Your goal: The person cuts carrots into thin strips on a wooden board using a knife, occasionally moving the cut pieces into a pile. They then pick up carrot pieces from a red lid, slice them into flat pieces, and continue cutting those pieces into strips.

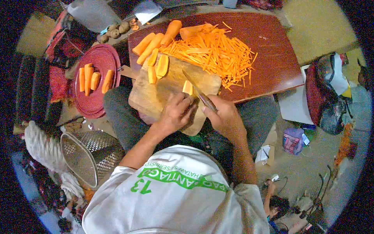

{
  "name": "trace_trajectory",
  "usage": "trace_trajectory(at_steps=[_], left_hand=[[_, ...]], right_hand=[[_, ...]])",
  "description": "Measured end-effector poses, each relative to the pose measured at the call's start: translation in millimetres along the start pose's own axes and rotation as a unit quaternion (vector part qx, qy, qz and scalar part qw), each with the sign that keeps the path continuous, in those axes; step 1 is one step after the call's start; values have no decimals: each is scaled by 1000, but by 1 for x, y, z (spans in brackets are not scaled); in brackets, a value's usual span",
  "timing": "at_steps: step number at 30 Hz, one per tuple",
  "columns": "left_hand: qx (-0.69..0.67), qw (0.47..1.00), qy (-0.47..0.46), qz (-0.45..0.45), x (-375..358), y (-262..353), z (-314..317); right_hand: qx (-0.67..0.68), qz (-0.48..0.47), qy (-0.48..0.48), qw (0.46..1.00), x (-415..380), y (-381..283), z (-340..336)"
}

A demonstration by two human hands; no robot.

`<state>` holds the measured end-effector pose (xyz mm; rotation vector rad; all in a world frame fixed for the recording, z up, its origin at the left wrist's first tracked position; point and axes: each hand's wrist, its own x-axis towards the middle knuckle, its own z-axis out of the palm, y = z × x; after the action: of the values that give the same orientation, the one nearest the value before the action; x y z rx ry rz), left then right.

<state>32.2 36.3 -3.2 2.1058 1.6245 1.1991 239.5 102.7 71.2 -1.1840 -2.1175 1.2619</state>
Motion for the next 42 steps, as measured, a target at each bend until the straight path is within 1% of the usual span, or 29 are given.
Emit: trace_trajectory(at_steps=[1, 2, 5, 6, 9, 11, 15, 18, 21, 24, 27, 30, 33, 36, 39, 42], left_hand=[[-6, 1000, 2, 13, 1, -2, -1], [1, 1000, -22, -8, 0, -5, -8], [13, 999, -32, -31, 9, -12, -30], [8, 998, -43, -47, 11, -15, -34], [-18, 999, -29, -18, 12, -30, -35], [-32, 998, -43, -35, 10, -35, -27], [-38, 996, -66, -55, 9, -38, -23], [-50, 994, -97, -29, 11, -34, -35], [-73, 995, -61, -20, 6, -35, -31], [-83, 994, -67, -36, 9, -32, -33], [-85, 992, -79, -54, 8, -34, -31], [-55, 996, -66, -4, 7, -39, -27], [-48, 997, -67, 5, 10, -35, -28], [-31, 996, -79, 7, 13, -30, -32], [-28, 996, -87, 11, 13, -29, -32], [-5, 995, -104, 14, 14, -27, -34]], right_hand=[[13, 3, 19, 1000, -3, 3, 2], [7, 16, 7, 1000, -4, 4, 0], [-2, 6, 22, 1000, -2, 0, -1], [3, 17, 17, 1000, -1, 0, -1], [25, 40, -5, 999, 3, 3, 2], [46, 45, -24, 998, 5, 5, 8], [-6, 29, -58, 998, 10, -10, 4], [-18, 5, -46, 999, 9, -14, 6], [5, 4, -50, 999, 12, -12, 9], [-7, 10, -64, 998, 16, -17, 9], [-28, -9, -59, 998, 12, -11, 8], [-61, 33, -49, 996, -1, -27, 8], [-156, 28, -46, 986, -18, -26, 19], [-108, 81, -70, 988, -33, -35, 25], [-116, 97, -79, 985, -44, -48, 25], [-136, 161, -115, 971, -46, -64, 22]])
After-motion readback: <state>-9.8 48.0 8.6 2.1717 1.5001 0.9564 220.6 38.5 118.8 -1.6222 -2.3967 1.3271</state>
